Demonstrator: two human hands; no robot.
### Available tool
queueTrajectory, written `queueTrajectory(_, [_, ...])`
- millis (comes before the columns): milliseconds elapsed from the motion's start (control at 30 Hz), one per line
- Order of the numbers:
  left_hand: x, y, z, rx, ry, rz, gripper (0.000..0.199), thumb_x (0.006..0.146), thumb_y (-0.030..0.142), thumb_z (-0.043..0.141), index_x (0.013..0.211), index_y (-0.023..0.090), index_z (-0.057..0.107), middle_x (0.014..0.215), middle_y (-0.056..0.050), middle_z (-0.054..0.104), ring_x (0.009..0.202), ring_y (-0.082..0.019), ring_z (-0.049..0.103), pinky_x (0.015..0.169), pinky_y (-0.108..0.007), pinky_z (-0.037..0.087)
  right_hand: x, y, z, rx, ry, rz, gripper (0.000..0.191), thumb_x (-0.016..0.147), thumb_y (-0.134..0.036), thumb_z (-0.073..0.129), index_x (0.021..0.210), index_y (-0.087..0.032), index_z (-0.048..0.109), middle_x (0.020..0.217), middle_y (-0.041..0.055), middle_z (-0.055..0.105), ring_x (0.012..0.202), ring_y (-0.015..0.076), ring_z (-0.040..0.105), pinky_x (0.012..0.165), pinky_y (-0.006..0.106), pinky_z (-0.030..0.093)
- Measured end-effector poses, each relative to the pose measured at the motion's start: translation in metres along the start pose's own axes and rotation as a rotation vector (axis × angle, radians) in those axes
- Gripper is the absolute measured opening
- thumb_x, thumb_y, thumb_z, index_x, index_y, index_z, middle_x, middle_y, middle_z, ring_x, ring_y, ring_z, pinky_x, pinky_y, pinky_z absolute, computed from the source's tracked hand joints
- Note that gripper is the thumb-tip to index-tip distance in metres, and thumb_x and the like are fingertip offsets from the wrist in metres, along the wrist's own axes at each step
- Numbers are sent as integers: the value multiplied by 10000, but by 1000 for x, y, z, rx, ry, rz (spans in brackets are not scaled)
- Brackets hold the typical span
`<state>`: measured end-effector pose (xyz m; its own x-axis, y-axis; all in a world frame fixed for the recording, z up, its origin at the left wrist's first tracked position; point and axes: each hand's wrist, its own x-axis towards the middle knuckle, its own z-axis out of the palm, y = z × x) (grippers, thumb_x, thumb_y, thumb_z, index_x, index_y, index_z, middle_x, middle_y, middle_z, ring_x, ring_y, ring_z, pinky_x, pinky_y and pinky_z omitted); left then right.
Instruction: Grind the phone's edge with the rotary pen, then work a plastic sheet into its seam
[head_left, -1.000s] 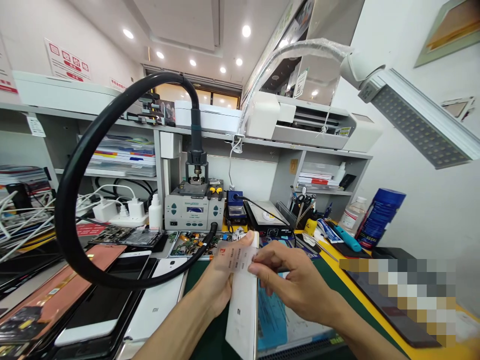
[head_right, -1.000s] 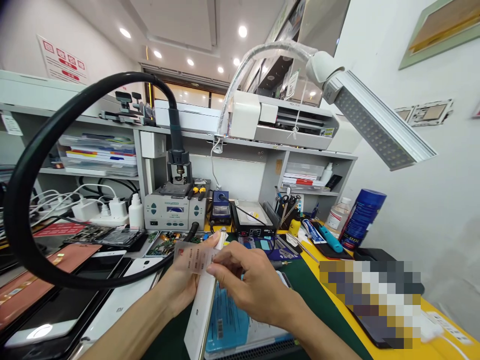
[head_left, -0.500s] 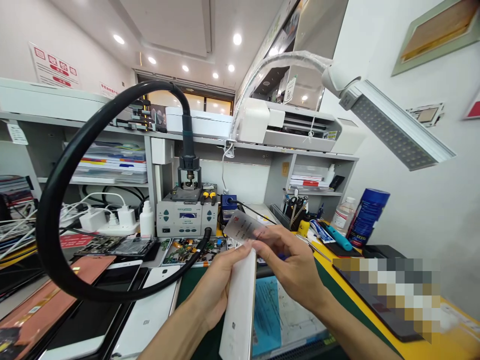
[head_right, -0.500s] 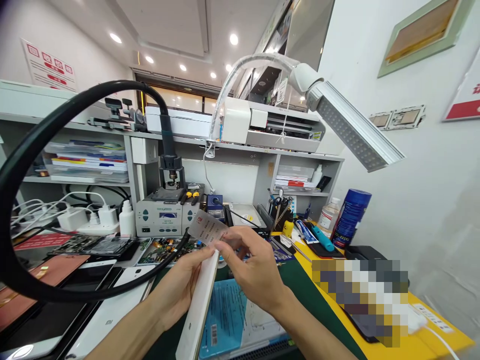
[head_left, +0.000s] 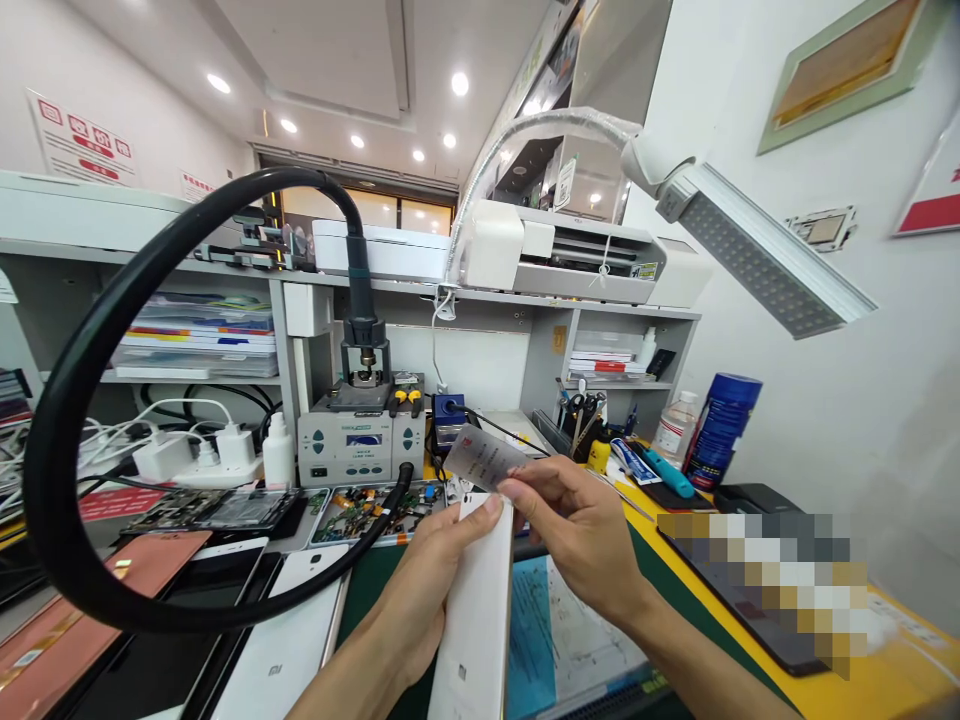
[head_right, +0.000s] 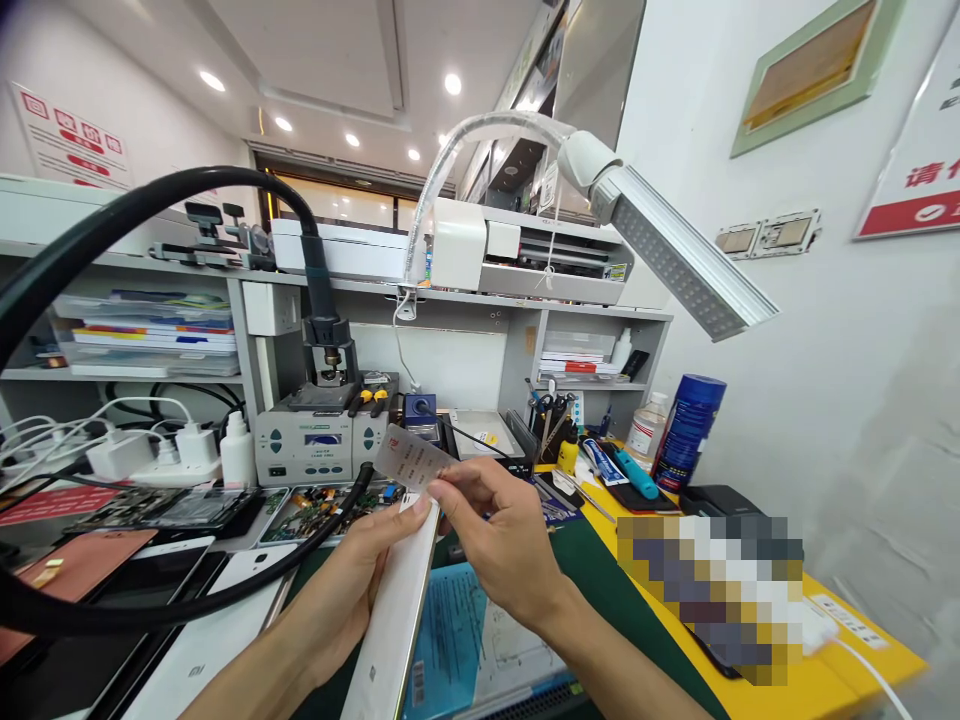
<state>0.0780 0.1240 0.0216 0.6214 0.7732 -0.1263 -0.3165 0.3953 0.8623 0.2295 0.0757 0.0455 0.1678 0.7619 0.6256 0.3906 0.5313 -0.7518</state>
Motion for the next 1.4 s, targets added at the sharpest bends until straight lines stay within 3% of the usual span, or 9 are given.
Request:
queueTrajectory(700, [-2,1,-1,314,39,189,506,792,667,743,938,193,641,764,33,539,661,-113,420,584,-220,367,3,-2,-3,114,30,115,218,878,-387,771,881,-183,694,577,-24,657,481,110,603,450,196,497])
queueTrajectory(1200, [-5,4,2,346,34,162,569,733,699,775,925,185,625,768,19,570,651,-119,466,570,-228,395,10,-11,-9,216,-18,236,346,813,-475,803,802,-163,656,548,-40,610,422,88,544,404,194,477])
queueTrajectory(1400, [-3,3,4,354,43,166,597,702,719,784,877,173,615,734,22,551,633,-113,433,552,-226,361,8,-10,-7,230,-18,272,384,809,-516,792,789,-167,633,452,-44,578,369,82,483,367,179,373])
